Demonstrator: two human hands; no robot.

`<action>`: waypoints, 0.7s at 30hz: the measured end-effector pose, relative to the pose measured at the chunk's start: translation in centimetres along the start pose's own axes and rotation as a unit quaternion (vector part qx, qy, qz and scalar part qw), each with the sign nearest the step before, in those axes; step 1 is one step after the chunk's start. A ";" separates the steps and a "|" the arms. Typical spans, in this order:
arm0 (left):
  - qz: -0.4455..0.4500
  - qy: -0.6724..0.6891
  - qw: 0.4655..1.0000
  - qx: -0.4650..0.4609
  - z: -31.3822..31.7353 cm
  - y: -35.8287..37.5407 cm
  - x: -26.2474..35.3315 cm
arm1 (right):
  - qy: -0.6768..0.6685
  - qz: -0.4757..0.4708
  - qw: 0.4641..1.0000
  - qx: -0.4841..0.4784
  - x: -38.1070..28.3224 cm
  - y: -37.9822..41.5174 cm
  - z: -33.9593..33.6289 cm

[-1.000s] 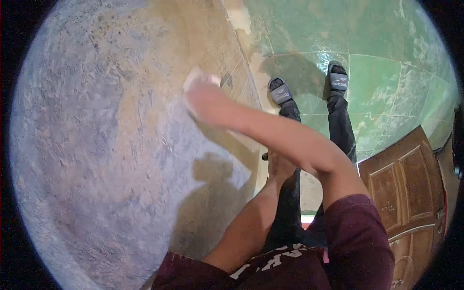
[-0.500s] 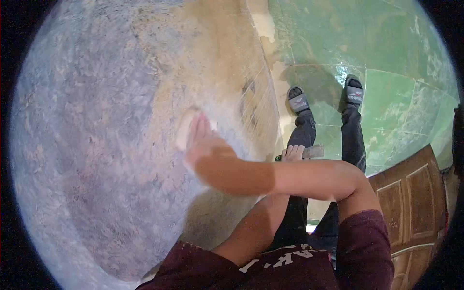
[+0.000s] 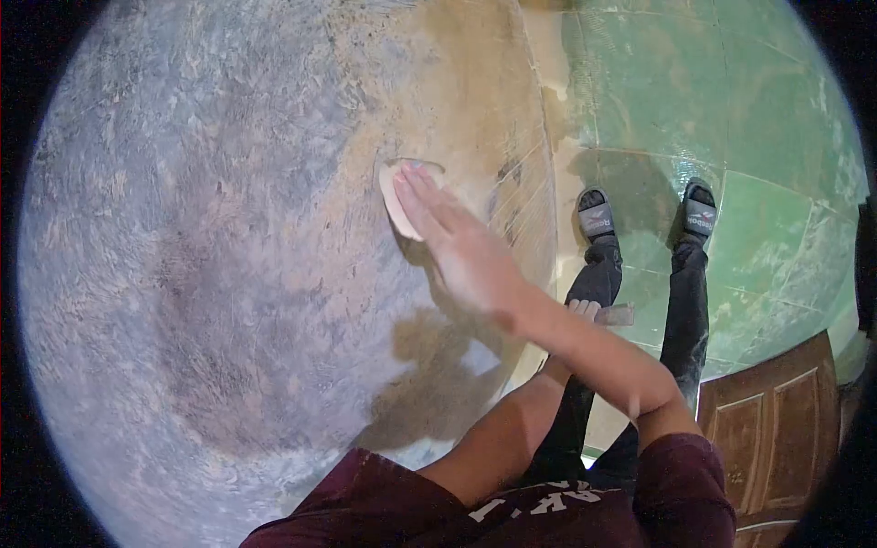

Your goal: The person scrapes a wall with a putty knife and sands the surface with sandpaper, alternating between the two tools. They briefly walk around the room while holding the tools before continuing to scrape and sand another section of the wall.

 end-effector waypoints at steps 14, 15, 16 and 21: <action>-0.258 0.532 0.679 0.435 10.9 0.4 1.4 | 0.091 0.037 0.995 -0.005 -4.5 -2.6 3.4; -0.253 0.539 0.678 0.431 8.8 0.4 0.7 | 0.159 0.101 0.982 -0.021 -4.6 -3.9 3.0; -0.180 0.305 0.873 0.334 3.9 0.5 -0.7 | 0.164 0.105 0.981 -0.020 -5.5 -1.4 3.6; -0.072 0.082 0.974 0.199 -0.9 0.4 -1.3 | -0.124 0.088 0.982 -0.114 -7.7 6.0 5.7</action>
Point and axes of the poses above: each hand's wrist, its own y-axis away from the middle knuckle, its own z-axis out of the palm, x = y × z, the point moved 2 cm from there along -y, towards the middle knuckle, and after that the axes turned 14 degrees about z, right-handed, at the moved point
